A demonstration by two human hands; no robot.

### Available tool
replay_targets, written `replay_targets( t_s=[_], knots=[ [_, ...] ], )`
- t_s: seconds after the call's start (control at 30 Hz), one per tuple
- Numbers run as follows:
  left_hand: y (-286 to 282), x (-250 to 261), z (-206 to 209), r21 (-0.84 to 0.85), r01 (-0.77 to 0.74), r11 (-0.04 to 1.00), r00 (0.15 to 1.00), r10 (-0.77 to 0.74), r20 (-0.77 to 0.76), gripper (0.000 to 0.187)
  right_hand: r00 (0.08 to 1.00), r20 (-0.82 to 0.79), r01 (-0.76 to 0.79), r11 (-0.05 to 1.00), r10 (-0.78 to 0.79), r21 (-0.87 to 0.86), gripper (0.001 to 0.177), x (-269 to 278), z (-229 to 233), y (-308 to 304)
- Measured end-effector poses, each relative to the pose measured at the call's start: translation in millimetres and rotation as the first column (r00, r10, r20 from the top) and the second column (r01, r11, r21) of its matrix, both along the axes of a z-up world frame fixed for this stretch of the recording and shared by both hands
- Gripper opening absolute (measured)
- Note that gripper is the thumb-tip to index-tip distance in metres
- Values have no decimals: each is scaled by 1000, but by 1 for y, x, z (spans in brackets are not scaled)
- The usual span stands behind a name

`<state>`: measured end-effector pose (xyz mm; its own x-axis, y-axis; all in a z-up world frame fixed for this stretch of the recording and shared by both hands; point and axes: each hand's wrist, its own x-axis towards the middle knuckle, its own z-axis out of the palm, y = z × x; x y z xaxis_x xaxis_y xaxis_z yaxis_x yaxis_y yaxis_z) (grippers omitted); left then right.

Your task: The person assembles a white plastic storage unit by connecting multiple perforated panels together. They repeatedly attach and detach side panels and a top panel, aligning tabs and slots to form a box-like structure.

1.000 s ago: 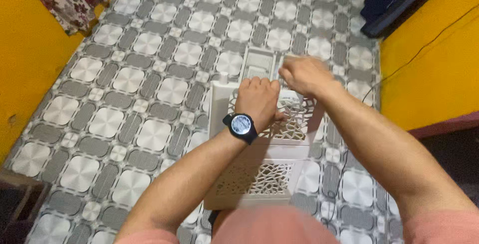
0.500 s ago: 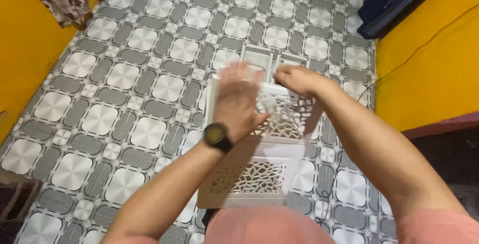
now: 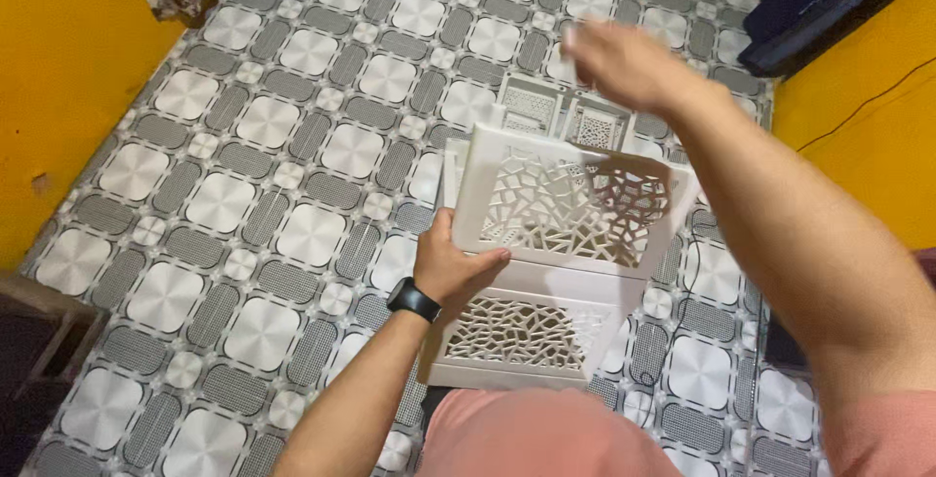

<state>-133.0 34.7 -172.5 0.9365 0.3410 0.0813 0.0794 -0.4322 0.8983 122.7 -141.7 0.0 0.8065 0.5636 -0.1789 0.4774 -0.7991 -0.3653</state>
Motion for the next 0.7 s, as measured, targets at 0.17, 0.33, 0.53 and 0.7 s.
replay_targets(
  t_s=[0.17, 0.33, 0.53, 0.7],
  knots=[
    [-9, -3, 3, -29, 78, 997, 996, -77, 37, 73, 787, 308, -615, 717, 534, 329, 56, -35, -40, 66],
    [-5, -8, 4, -12, 69, 998, 996, -68, 63, 74, 916, -134, -374, 925, 379, 61, 59, -44, -18, 90],
    [-7, -13, 4, -44, 58, 997, 998, -58, 4, 76, 962, -167, -220, 976, 217, 4, 62, -77, -7, 100],
    [1, -15, 4, -63, 54, 997, 999, -54, 1, 72, 939, -49, -259, 794, 341, 550, 58, -79, -44, 78]
  ],
)
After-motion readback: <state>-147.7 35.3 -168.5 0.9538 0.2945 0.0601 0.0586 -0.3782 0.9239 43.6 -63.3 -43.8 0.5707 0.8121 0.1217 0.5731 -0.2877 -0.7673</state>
